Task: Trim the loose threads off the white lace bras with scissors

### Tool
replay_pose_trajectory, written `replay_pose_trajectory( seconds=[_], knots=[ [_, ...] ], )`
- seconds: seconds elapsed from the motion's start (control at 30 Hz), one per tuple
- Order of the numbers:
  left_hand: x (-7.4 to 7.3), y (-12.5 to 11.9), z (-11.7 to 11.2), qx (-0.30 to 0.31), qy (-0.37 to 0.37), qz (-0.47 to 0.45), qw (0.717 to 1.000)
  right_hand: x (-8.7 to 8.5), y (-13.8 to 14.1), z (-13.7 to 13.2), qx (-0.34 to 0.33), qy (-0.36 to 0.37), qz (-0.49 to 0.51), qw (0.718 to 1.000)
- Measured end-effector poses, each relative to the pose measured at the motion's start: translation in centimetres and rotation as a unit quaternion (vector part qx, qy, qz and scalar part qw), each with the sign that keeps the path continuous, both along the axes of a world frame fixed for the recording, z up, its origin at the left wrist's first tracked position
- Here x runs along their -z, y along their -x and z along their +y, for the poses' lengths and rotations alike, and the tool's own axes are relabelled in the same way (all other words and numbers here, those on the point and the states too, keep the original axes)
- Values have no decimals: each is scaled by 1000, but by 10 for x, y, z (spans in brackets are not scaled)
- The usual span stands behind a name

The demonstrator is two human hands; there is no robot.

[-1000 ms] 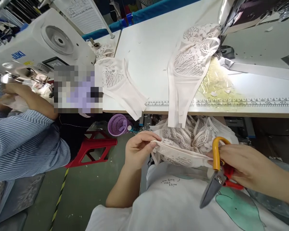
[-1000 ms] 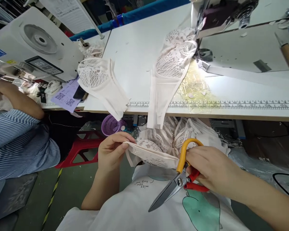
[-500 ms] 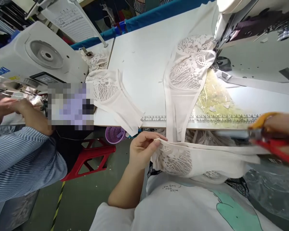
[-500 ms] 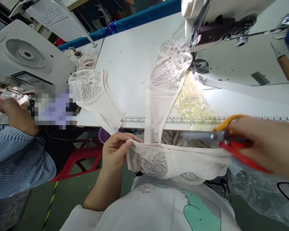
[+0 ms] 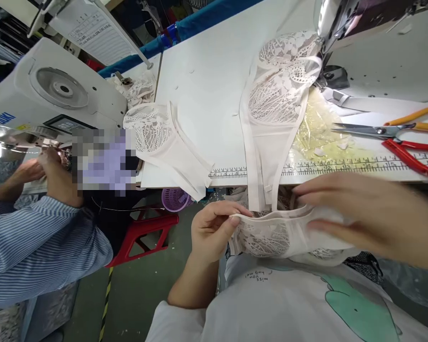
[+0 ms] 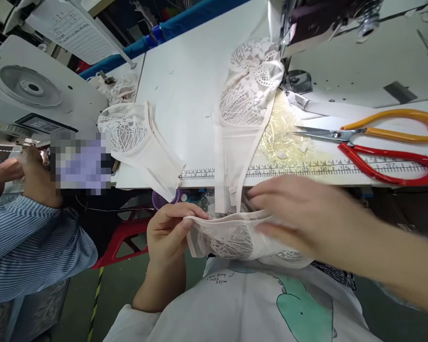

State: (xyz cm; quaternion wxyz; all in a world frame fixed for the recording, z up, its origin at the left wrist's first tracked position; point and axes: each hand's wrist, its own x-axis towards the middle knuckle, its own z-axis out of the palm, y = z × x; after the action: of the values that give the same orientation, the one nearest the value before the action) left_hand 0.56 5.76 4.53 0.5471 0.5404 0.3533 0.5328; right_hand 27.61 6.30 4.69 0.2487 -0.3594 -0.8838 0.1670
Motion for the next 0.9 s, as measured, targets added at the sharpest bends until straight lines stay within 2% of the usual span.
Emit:
replay_pose_trajectory(
  seconds=[0.03, 0.1, 0.17, 0.27, 0.4, 0.63, 0.7, 0.9],
  knots=[
    [-1, 0, -1, 1, -3, 4, 1000, 6, 18, -2, -45, -4, 21, 999],
    [-4, 1, -3, 5, -11, 12, 1000, 18, 42, -4, -74, 5, 51, 996],
    [-4, 3, -5, 5, -19, 17, 1000, 29, 53, -5, -75, 20, 67, 995],
    [-3, 6, -8, -7, -24, 18, 1000, 33, 53, -7, -67, 14, 81, 994],
    [-1, 10, -10, -12, -39, 16, 999, 28, 48, -13, -69, -6, 74, 995],
    [-8, 22, -10, 41, -115, 58, 991, 22, 43, -21, -65, 141, 151, 976],
    [-9, 25, -9, 50, -137, 64, 987, 21, 42, -22, -66, 159, 173, 970],
    [-8, 22, -11, 42, -160, 52, 985, 25, 43, -25, -65, 115, 201, 971]
  ],
)
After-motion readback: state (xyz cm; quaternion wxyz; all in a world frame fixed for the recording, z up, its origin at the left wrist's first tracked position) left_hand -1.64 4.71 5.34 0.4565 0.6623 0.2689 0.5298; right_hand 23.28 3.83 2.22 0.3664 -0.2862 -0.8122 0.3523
